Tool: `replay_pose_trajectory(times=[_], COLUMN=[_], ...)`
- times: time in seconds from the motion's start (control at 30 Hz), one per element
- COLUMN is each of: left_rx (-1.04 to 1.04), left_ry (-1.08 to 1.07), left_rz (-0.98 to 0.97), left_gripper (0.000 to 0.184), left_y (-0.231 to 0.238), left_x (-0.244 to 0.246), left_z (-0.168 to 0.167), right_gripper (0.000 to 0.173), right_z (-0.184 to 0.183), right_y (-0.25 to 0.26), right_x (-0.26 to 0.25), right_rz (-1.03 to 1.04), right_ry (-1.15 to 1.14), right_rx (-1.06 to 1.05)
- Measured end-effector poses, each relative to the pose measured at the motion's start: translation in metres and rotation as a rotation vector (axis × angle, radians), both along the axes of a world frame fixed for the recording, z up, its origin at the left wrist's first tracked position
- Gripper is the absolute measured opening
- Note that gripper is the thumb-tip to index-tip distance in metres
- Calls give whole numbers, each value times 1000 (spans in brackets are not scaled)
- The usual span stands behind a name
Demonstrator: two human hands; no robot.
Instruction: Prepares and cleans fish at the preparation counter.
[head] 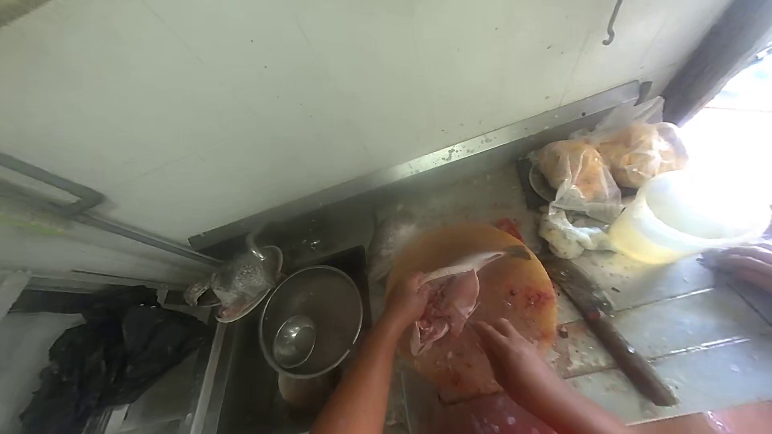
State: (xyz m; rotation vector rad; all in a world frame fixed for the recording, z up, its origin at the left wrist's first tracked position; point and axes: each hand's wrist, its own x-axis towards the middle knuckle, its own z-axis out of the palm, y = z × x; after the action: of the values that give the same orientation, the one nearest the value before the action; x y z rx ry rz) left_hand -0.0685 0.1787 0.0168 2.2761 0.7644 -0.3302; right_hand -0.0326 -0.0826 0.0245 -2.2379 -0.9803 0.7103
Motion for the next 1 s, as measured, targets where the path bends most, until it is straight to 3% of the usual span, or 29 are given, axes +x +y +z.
replay_pose_trajectory(times=[0.1,0.2,0.3,0.4,0.57,0.7,0.83,1.0], left_rx=[-25,-51,-83,-87,-75,-71,-41,1], left_ry=[-10,-12,-28,-27,-46,-27,1,34], left_rz=[16,53,78,92,82,64,28,-50], left_gripper=[32,33,31,31,31,32,28,33], left_y=[3,5,7,7,6,3,1,-3], left_x=[2,1,0,-2,-3,-4,0,1], left_z=[-3,-8,-10,-11,-15,-13,-7,-1], right_gripper=[49,46,35,38,37,35,34,35], right_z=[-5,-3,-10,-4,-4,1,-10,2], right_y=[42,53,39,43,44,48,47,48], right_x=[4,-11,-25,-6,-5,17,12,29], right_rz=[50,228,309,239,472,461,578,504], right_ry=[-125,-59,-120,-127,-103,-101,-85,-120], right_rx=[-97,-209,-108,-126,-138,-126,-105,-72])
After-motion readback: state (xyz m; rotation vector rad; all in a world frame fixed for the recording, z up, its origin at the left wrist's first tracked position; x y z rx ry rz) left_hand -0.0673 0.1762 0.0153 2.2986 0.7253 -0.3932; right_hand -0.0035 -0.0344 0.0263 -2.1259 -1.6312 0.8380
